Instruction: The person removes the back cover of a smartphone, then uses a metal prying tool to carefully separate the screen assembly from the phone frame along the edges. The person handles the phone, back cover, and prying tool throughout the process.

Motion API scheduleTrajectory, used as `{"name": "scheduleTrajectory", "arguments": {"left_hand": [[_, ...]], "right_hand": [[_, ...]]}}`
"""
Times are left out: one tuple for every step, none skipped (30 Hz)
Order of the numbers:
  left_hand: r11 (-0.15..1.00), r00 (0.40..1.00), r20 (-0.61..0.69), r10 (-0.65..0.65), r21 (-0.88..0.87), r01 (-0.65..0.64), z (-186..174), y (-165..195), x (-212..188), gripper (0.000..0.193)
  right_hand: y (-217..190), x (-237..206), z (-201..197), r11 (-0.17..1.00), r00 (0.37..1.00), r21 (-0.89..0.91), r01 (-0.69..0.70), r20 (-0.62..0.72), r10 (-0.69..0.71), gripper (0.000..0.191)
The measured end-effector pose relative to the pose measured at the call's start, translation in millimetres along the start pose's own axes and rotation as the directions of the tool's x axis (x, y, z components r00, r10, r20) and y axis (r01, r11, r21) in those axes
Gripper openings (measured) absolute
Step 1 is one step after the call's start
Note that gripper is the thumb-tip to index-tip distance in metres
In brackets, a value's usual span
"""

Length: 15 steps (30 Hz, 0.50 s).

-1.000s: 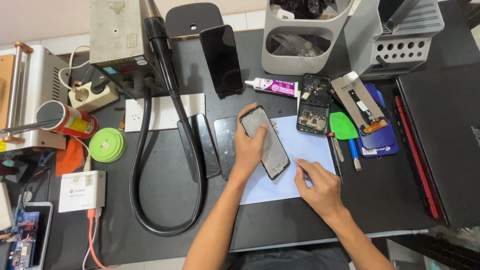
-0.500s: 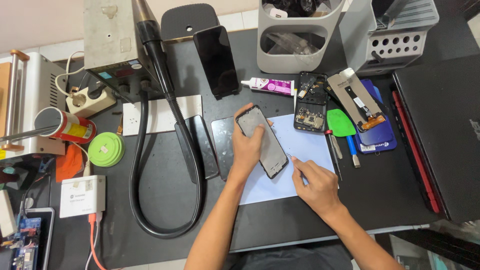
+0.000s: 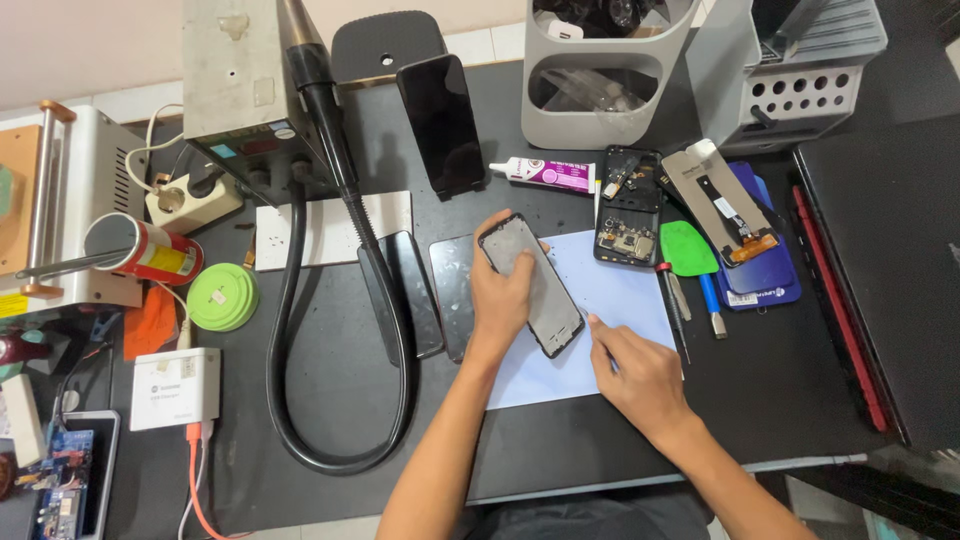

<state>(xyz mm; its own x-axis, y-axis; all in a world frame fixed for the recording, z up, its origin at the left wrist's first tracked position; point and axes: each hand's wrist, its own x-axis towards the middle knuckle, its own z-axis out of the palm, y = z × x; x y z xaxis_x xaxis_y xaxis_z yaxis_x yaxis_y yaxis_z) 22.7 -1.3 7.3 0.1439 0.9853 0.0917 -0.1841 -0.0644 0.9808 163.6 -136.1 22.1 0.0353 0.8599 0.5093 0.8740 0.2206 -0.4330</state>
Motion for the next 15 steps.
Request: {"name": "scheduleTrajectory", "arguments": {"left_hand": [[1.000,1.000,0.003,0.008,-0.001,-0.008,0,-1,1,0.051],[1.000,1.000,0.005,0.013,-0.002,-0.013,0,-1,1,0.050],[1.000,1.000,0.009,0.018,-0.004,-0.018,0,-2,2,0.050],[1.000,1.000,0.010,0.003,-0.020,-0.003,0,-2,2,0.051],[0.999,1.000,0.013,-0.013,-0.036,0.014,0,-2,2,0.052],[0.998,0.999,0.015,-0.029,-0.050,0.029,0,-3,2,0.054],[0.999,1.000,0.004,-0.015,-0.049,0.015,0,-3,3,0.054],[0.999,1.000,-0.010,-0.001,-0.047,0.000,0,-3,4,0.055],[0.999,1.000,-0.025,0.013,-0.047,-0.014,0,-3,4,0.055],[0.999,0.999,-0.032,0.012,-0.034,-0.013,0,-3,4,0.055],[1.000,0.999,-0.040,0.012,-0.022,-0.013,0,-3,5,0.056],[1.000,0.999,-0.049,0.011,-0.009,-0.012,0,-2,5,0.056],[1.000,0.999,-0.053,0.009,-0.007,-0.009,0,-2,5,0.056],[1.000,0.998,-0.055,0.006,-0.005,-0.006,0,-1,5,0.055],[1.000,0.998,-0.056,0.003,-0.004,-0.003,1,0,5,0.055]], "right_hand": [[0,-2,-1,1.000,1.000,-0.003,-0.006,0.000,0.006,0.021],[0,-3,-1,1.000,1.000,-0.006,-0.013,0.003,0.013,0.021],[1,-4,-1,1.000,1.000,-0.010,-0.022,0.005,0.022,0.020],[1,-5,0,1.000,1.000,0.004,-0.027,0.006,0.027,0.020],[2,-4,2,0.999,0.999,0.018,-0.035,0.007,0.034,0.020],[2,-4,4,0.999,0.999,0.034,-0.042,0.007,0.041,0.020],[2,-3,6,0.999,0.999,0.022,-0.043,0.005,0.043,0.021],[2,-1,9,0.999,0.999,0.012,-0.041,0.004,0.041,0.023],[2,0,10,0.999,0.999,0.000,-0.040,0.005,0.040,0.024],[2,1,11,0.999,0.999,-0.003,-0.037,0.003,0.037,0.024],[2,1,11,0.999,0.999,-0.008,-0.034,0.002,0.034,0.024],[2,2,12,1.000,1.000,-0.010,-0.030,0.001,0.030,0.024],[1,2,11,1.000,1.000,-0.006,-0.029,0.006,0.029,0.025],[1,3,11,1.000,1.000,-0.004,-0.030,0.010,0.030,0.026],[1,3,10,0.999,0.999,-0.002,-0.032,0.014,0.032,0.026]]}}
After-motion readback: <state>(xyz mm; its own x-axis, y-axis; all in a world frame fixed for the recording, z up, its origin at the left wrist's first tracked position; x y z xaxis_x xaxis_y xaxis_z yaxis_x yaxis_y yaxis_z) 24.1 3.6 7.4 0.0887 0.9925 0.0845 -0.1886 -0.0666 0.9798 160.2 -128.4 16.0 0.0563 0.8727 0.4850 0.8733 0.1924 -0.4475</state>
